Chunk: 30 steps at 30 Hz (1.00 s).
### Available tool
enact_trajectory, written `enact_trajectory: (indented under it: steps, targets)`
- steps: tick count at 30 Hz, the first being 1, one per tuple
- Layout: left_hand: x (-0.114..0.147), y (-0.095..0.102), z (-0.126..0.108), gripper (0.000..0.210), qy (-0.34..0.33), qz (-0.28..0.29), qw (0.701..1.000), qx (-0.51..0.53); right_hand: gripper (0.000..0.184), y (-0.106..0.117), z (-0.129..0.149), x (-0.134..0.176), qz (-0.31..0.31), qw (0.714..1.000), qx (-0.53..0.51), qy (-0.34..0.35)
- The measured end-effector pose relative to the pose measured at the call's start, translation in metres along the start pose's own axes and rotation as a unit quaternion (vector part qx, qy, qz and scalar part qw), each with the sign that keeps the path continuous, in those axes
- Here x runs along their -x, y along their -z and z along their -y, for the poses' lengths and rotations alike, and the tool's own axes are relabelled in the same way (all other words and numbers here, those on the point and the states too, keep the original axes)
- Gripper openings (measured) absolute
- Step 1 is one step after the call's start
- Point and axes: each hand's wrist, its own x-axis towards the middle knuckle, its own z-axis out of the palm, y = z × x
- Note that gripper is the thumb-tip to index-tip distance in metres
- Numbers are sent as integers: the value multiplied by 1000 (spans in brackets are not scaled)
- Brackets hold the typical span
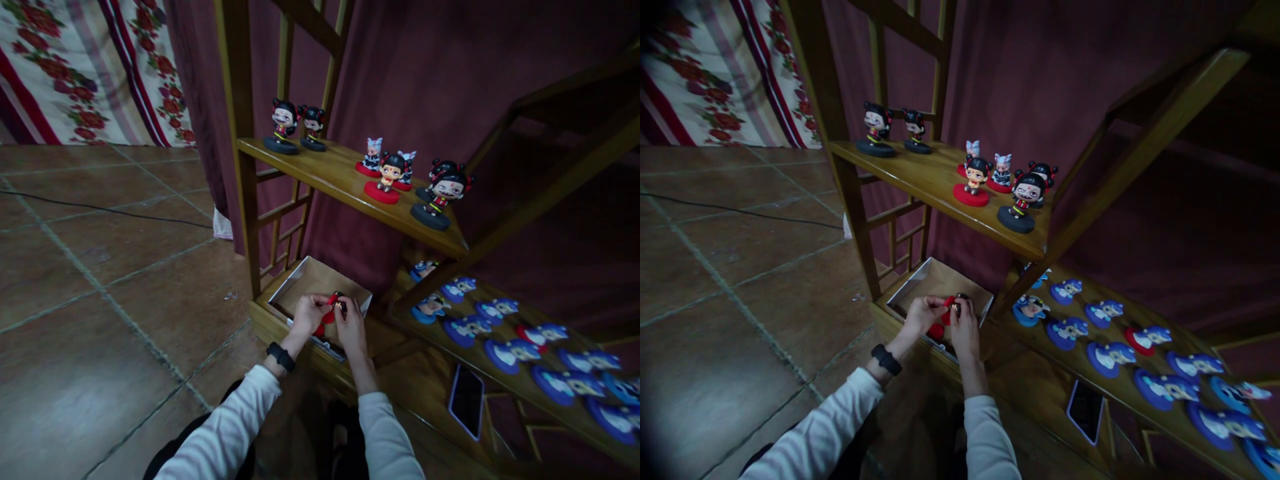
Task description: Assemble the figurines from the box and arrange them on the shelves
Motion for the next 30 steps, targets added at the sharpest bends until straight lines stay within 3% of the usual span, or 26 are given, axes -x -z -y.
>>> enact_trajectory:
  steps: [3, 9, 15, 20, 23, 30]
  targets:
    - [2, 1, -2, 7, 13, 9, 1000, 18, 22, -2, -2, 0, -5, 1000, -10, -10]
    - [6, -1, -4, 6, 8, -16, 1000, 16, 22, -10, -16, -2, -18, 990, -86, -106]
    - [4, -4, 0, 2, 26, -4, 997, 74, 21, -8, -12, -3, -26, 989, -78, -125]
    - [7, -7, -1, 15, 90, -19, 976, 197, 29, -13, -12, -4, -38, 985, -116, -124]
    - [8, -5, -1, 27, 141, 0, 954, 264, 32, -18, -14, -4, -23, 977, -170, -129]
    - [6, 3, -5, 21, 215, 17, 925, 312, 34, -21, -14, -4, -47, 952, -253, -165]
